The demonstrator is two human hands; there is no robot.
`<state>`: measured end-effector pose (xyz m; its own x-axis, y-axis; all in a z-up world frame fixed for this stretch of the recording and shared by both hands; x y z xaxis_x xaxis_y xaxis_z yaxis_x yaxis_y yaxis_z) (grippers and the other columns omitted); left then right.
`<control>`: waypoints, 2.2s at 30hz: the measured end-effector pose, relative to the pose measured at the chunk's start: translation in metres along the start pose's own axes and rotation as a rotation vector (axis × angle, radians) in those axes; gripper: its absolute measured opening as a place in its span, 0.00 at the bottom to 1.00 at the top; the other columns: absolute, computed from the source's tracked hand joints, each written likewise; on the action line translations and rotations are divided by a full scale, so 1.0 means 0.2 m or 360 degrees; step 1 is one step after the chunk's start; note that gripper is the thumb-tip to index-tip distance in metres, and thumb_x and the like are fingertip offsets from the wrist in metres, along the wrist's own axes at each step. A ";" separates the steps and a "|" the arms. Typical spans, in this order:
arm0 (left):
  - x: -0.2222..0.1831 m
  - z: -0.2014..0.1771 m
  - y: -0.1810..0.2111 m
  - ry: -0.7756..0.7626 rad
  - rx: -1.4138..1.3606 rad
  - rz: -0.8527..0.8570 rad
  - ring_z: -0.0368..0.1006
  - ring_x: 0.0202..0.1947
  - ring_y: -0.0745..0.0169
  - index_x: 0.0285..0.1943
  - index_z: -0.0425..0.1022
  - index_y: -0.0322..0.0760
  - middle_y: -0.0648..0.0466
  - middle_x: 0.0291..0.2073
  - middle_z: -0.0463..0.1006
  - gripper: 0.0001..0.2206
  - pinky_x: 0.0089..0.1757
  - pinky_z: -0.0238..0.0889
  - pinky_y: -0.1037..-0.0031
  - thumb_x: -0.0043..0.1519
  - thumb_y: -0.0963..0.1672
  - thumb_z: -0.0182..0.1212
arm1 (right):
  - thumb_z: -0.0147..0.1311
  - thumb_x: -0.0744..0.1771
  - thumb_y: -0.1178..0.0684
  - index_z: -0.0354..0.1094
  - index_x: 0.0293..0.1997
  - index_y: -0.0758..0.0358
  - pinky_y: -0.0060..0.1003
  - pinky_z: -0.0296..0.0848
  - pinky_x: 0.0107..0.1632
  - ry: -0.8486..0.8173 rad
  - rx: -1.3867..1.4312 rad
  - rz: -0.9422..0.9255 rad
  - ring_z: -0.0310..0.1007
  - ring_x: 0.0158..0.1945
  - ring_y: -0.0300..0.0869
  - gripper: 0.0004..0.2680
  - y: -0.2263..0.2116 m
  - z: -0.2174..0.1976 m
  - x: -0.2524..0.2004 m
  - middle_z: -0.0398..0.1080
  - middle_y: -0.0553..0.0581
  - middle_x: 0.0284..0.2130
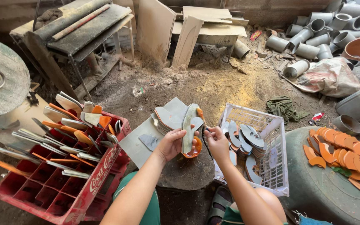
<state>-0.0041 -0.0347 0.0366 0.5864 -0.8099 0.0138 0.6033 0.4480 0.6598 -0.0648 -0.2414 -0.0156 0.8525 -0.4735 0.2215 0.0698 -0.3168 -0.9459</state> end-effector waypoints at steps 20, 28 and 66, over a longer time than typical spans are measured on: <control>0.01 -0.07 0.04 -0.0067 -0.0130 0.0125 0.79 0.48 0.56 0.73 0.62 0.31 0.40 0.59 0.75 0.28 0.48 0.75 0.63 0.65 0.48 0.60 | 0.59 0.66 0.42 0.74 0.43 0.55 0.45 0.71 0.36 -0.0490 -0.1181 0.0177 0.75 0.33 0.48 0.10 0.00 -0.11 0.03 0.76 0.57 0.28; -0.01 -0.10 0.06 -0.0149 -0.0164 0.0148 0.79 0.48 0.56 0.73 0.61 0.32 0.40 0.59 0.75 0.29 0.48 0.75 0.63 0.64 0.49 0.61 | 0.58 0.65 0.42 0.75 0.43 0.51 0.49 0.73 0.42 -0.0745 -0.1661 0.0018 0.78 0.42 0.53 0.09 -0.09 -0.07 -0.07 0.78 0.56 0.34; 0.02 0.03 0.01 -0.0066 -0.0039 0.0076 0.79 0.49 0.55 0.72 0.61 0.29 0.43 0.55 0.77 0.25 0.48 0.75 0.60 0.67 0.45 0.57 | 0.56 0.68 0.52 0.65 0.47 0.64 0.47 0.72 0.36 0.0163 -0.0598 -0.0245 0.77 0.33 0.56 0.08 -0.20 -0.05 -0.06 0.76 0.65 0.31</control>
<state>-0.0038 -0.0388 0.0415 0.5923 -0.8021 0.0762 0.5884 0.4952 0.6391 -0.0833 -0.2317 0.0230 0.7897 -0.4705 0.3937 -0.0179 -0.6591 -0.7518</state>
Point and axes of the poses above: each hand's wrist, its own x-axis towards the middle knuckle, its own z-axis out of the palm, y = z × x, the point moved 1 cm from there along x, towards the middle knuckle
